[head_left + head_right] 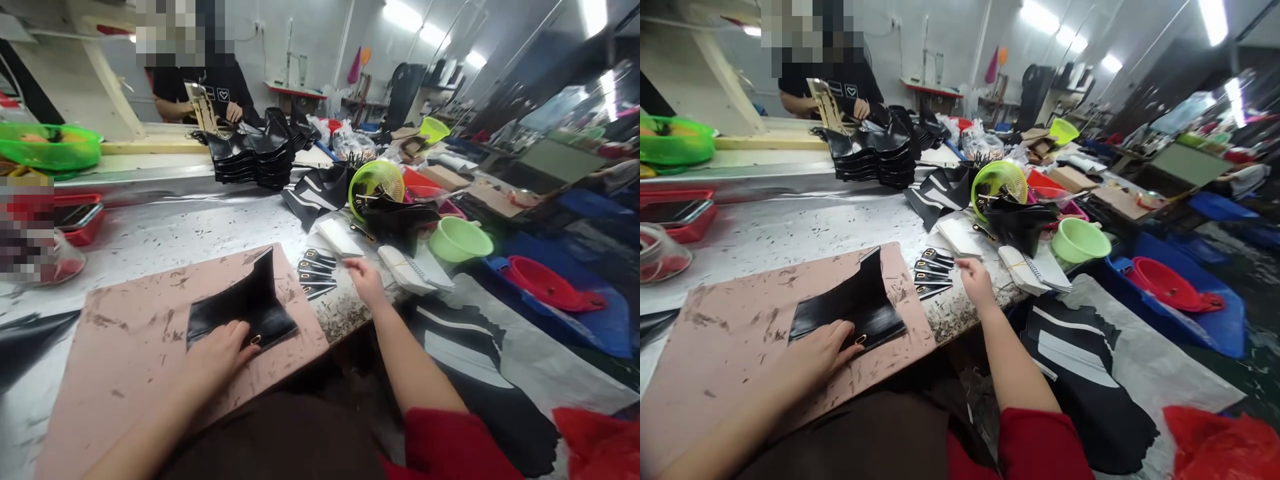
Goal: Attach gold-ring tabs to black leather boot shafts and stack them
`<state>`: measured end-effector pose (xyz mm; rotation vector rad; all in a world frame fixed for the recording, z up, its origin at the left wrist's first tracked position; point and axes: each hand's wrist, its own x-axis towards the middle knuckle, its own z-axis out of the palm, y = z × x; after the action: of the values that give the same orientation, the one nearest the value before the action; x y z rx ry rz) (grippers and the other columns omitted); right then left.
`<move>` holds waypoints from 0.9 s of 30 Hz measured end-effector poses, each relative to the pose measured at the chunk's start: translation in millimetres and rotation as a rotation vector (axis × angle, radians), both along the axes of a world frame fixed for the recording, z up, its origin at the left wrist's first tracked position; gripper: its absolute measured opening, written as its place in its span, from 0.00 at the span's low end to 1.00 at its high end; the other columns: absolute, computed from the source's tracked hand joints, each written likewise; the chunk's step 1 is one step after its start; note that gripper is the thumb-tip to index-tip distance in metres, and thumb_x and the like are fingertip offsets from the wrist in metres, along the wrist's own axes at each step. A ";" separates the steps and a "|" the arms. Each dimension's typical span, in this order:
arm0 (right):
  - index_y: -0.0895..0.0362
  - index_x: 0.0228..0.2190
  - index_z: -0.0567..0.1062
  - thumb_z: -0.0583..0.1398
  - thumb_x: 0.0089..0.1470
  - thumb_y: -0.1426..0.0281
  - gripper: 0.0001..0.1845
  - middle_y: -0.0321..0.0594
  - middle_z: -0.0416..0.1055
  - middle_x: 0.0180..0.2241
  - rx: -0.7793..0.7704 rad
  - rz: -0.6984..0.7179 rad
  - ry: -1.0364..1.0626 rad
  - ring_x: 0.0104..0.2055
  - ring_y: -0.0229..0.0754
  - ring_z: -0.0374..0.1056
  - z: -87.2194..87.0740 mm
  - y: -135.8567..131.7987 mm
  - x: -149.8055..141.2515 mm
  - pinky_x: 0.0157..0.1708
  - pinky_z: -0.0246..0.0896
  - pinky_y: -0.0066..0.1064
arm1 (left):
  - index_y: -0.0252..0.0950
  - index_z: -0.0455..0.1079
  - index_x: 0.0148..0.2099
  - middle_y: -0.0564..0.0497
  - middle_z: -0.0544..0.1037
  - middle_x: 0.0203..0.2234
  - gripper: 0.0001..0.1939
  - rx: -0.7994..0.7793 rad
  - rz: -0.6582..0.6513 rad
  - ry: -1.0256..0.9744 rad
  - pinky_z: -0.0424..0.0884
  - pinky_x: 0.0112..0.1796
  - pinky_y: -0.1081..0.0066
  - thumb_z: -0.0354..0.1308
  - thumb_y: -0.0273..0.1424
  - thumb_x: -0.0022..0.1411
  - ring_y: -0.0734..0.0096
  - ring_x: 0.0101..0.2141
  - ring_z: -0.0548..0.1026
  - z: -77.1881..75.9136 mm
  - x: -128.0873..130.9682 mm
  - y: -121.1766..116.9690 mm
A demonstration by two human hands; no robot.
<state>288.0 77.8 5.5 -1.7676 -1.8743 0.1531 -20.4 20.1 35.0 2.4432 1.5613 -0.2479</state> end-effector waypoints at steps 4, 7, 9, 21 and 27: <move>0.65 0.54 0.60 0.46 0.49 0.78 0.29 0.52 0.55 0.56 0.082 -0.232 -0.228 0.59 0.50 0.48 27.6 65.6 52.6 0.54 0.45 0.44 | 0.36 0.63 0.39 0.49 0.70 0.33 0.13 -0.019 0.043 -0.031 0.64 0.35 0.68 0.44 0.38 0.62 0.64 0.36 0.71 -0.1 -3.6 1.6; 0.65 0.55 0.59 0.45 0.47 0.81 0.31 0.54 0.57 0.55 0.117 -0.300 -0.370 0.59 0.52 0.49 38.8 88.8 74.8 0.54 0.41 0.51 | 0.37 0.64 0.38 0.49 0.71 0.34 0.12 -0.049 0.077 -0.057 0.64 0.36 0.67 0.44 0.37 0.62 0.63 0.37 0.71 -2.1 -8.7 -1.3; 0.63 0.52 0.64 0.44 0.48 0.82 0.29 0.54 0.64 0.50 0.149 -0.281 -0.448 0.55 0.51 0.55 38.1 90.0 84.5 0.52 0.43 0.50 | 0.38 0.66 0.37 0.49 0.72 0.34 0.12 -0.039 0.097 -0.093 0.64 0.37 0.68 0.44 0.36 0.61 0.64 0.37 0.71 -5.9 -12.1 -2.8; 0.55 0.23 0.70 0.45 0.57 0.60 0.21 0.48 0.67 0.20 0.691 -0.391 -0.648 0.21 0.43 0.61 81.9 -21.0 161.7 0.22 0.53 0.33 | 0.39 0.64 0.36 0.51 0.72 0.32 0.10 0.131 0.023 -0.377 0.66 0.35 0.71 0.44 0.34 0.61 0.68 0.34 0.71 -26.8 -40.9 -22.6; 0.47 0.33 0.70 0.45 0.52 0.47 0.23 0.44 0.69 0.23 0.552 -0.452 -0.354 0.21 0.44 0.62 133.2 -94.2 154.7 0.19 0.51 0.33 | 0.40 0.64 0.38 0.51 0.74 0.31 0.09 0.117 0.115 -0.503 0.69 0.34 0.70 0.43 0.33 0.61 0.69 0.32 0.73 -23.7 -58.7 -42.3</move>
<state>442.8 -16.4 138.7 -1.8245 -1.4732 -0.8119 -79.1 -22.2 11.3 2.2419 1.5038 0.4548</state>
